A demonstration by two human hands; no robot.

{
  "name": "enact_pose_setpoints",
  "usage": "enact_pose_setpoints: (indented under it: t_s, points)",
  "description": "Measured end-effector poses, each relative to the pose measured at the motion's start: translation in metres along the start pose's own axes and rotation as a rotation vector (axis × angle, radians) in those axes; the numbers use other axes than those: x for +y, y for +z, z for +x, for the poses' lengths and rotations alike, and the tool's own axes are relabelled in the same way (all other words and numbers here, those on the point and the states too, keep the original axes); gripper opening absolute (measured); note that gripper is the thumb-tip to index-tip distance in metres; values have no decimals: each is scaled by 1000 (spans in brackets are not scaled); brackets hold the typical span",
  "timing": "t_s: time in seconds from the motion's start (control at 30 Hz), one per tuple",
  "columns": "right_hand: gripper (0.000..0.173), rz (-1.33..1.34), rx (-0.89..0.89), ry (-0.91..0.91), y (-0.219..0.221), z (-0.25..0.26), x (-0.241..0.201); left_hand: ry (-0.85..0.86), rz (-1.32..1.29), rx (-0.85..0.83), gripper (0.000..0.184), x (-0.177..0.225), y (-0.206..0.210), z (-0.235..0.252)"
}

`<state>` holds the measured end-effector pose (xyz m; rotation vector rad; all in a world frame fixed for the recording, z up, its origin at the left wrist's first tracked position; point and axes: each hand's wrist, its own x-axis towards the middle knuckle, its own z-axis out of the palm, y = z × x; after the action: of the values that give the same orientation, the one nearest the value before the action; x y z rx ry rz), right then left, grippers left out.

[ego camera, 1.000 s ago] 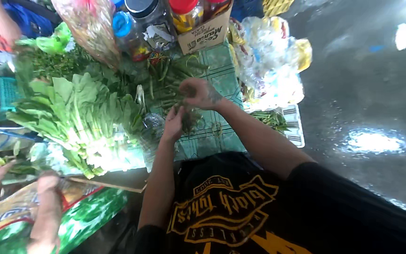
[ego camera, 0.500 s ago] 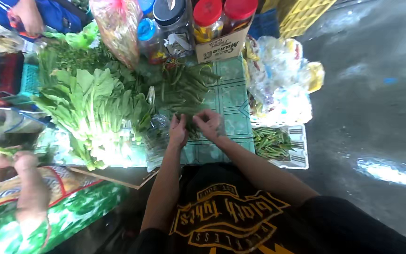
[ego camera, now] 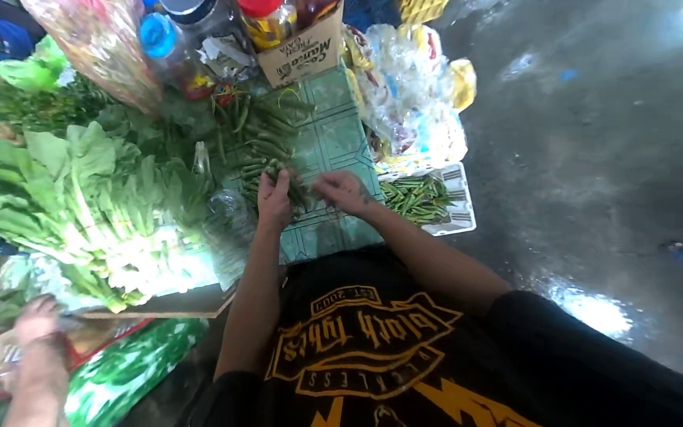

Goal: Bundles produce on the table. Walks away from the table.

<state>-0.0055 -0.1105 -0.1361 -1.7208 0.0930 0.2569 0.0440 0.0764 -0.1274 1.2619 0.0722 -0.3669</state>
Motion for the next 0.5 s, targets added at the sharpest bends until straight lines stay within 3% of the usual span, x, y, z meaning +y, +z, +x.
enact_pose_setpoints:
  t_s: [0.07, 0.13, 0.2, 0.27, 0.33, 0.5]
  points:
    - [29, -338, 33, -71, -9, -1, 24, 6, -12, 12, 25, 1, -10, -2]
    - [32, -682, -68, -28, -12, -8, 42, 13, -25, 36, 25, 6, -24, -8]
    - [27, -853, -126, -38, -4, -16, 57, -2, -6, 67, 24, 13, -38, -19]
    - [19, -937, -66, -187, 5, -23, 75, -40, 9, 92, 27, 18, -49, -38]
    - [16, -884, -44, -174, 8, -22, 72, -67, -10, 118, 29, 19, -59, -53]
    - [15, -277, 14, -85, -11, -17, 60, -110, 58, 129, 31, 2, -72, -81]
